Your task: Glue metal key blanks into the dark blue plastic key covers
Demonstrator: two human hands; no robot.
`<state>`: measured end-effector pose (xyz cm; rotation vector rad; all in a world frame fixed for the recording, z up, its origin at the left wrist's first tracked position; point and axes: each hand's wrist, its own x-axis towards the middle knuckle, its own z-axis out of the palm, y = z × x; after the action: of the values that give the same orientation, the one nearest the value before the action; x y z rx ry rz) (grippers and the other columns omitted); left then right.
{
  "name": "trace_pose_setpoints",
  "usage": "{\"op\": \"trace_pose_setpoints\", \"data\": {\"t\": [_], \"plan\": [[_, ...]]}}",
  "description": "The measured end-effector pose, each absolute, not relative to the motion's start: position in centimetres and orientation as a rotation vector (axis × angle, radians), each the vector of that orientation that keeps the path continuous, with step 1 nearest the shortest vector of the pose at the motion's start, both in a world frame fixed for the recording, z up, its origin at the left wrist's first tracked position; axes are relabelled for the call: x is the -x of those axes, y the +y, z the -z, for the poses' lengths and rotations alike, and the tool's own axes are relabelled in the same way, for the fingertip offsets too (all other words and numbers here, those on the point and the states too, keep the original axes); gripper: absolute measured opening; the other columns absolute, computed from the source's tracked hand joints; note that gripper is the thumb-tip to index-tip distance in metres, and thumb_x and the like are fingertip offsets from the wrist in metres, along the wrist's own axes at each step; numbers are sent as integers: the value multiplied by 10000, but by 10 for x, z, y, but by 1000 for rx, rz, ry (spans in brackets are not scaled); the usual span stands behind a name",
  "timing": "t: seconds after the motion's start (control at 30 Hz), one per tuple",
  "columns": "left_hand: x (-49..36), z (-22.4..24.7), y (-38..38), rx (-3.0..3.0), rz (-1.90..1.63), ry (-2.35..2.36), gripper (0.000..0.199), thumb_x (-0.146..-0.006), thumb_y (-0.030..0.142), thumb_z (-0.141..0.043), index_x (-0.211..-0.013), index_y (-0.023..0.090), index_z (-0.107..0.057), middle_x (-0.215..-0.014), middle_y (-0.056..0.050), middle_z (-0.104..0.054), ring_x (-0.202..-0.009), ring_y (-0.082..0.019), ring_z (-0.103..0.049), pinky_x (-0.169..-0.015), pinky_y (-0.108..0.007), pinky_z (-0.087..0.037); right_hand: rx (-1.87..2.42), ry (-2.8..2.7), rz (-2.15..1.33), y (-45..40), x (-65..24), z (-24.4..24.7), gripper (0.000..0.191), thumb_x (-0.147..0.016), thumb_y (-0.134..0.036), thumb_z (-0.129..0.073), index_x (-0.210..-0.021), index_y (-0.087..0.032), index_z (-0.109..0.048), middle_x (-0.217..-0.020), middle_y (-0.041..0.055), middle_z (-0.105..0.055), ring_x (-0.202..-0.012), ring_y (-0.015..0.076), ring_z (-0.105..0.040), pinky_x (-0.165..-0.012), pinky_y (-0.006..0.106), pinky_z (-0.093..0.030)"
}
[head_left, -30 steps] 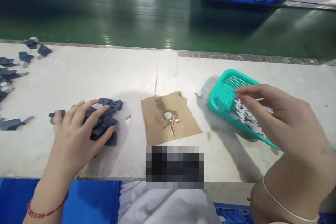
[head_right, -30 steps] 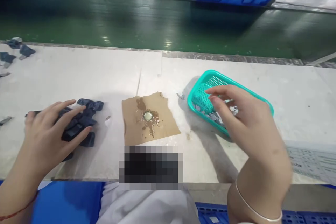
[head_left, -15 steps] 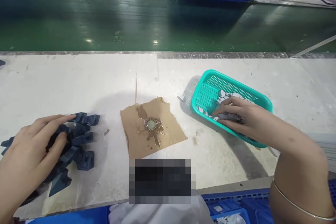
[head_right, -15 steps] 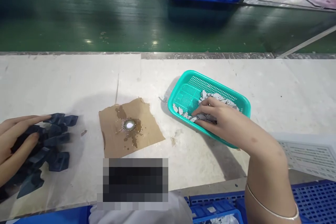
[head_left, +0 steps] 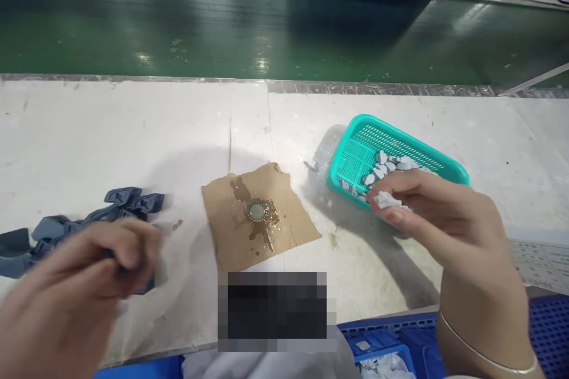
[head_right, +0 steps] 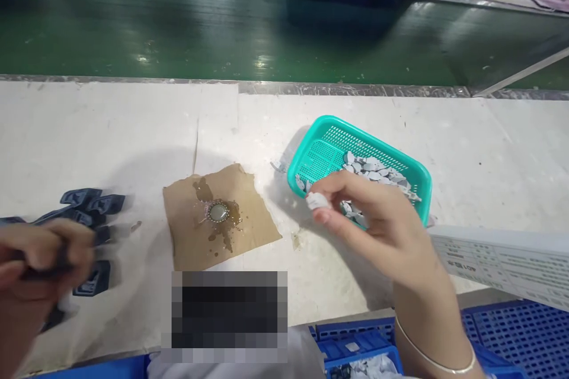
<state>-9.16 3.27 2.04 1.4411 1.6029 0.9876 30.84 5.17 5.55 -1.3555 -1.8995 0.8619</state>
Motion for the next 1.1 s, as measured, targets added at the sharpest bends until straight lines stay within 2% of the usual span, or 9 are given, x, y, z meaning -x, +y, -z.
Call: {"op": "trace_pose_setpoints", "data": {"t": [0.1, 0.23, 0.33, 0.47, 0.67, 0.8, 0.9, 1.0, 1.1], "plan": [[36, -34, 25, -1088, -803, 1244, 348, -925, 381, -639, -610, 236, -605, -540, -11, -498, -485, -143, -434, -435, -290, -355, 1130, -1959, -850, 53, -275, -56, 160, -950, -168, -682, -1063, -281, -675, -805, -10, -695, -701, 155, -645, -613, 297, -498], [-15, -49, 16, -1032, -763, 1233, 165, -883, 459, -732, -912, 297, -749, -613, 25, -531, -526, -123, -471, -469, -243, -366, 963, -2185, -711, 57, -240, -56, 232, -949, -148, -681, -1125, -298, -688, -890, 10, -783, -759, 188, -741, -655, 305, -591], [-26, -49, 13, -1066, -831, 1222, 254, -820, 440, -810, -1039, 329, -744, -592, 59, -521, -487, -107, -437, -450, -235, -336, 899, -2301, -622, 56, -228, -52, 273, -967, -155, -655, -1202, -286, -701, -974, 49, -796, -853, 217, -767, -733, 324, -638], [-24, -39, 11, -1063, -929, 1339, 46, -876, 340, -751, -868, 296, -741, -583, 53, -515, -504, -105, -461, -473, -227, -352, 861, -2300, -644, 52, -221, -44, 305, -973, -126, -638, -1250, -236, -700, -987, 78, -777, -884, 206, -753, -767, 312, -639], [-16, -19, 7, -725, -848, 1081, 206, -879, 493, -766, -881, 288, -794, -667, 31, -558, -561, -94, -381, -541, -230, -353, 832, -1873, -1191, 56, -211, -36, 237, -906, -176, -767, -1126, -263, -759, -830, 10, -710, -742, 149, -690, -665, 259, -604], [-18, -14, 3, -617, -822, 1010, 247, -850, 544, -786, -902, 303, -805, -693, 31, -564, -568, -92, -325, -540, -237, -318, 785, -1774, -1176, 54, -209, -27, 135, -885, -194, -795, -1013, -234, -785, -935, 42, -716, -821, 152, -710, -727, 270, -614], [-18, -15, 4, -678, -817, 1056, 255, -877, 547, -753, -908, 297, -793, -682, 28, -532, -572, -98, -336, -546, -246, -320, 745, -1700, -1208, 49, -212, -22, 260, -896, -146, -762, -1130, -256, -759, -1027, 67, -772, -921, 205, -765, -785, 332, -648], [-8, -14, 6, -726, -862, 1202, 299, -925, 551, -660, -939, 277, -777, -688, 2, -536, -586, -127, -404, -539, -270, -341, 820, -1595, -1209, 48, -216, -22, 360, -900, -112, -740, -1201, -310, -741, -988, 40, -807, -884, 221, -783, -736, 354, -658], [8, -8, 6, -751, -872, 1289, 316, -921, 494, -587, -1029, 259, -769, -781, -54, -612, -623, -175, -483, -531, -310, -395, 1017, -1558, -1133, 54, -219, -22, 254, -867, -155, -797, -1062, -318, -804, -911, 25, -809, -805, 202, -752, -662, 328, -635]]}}
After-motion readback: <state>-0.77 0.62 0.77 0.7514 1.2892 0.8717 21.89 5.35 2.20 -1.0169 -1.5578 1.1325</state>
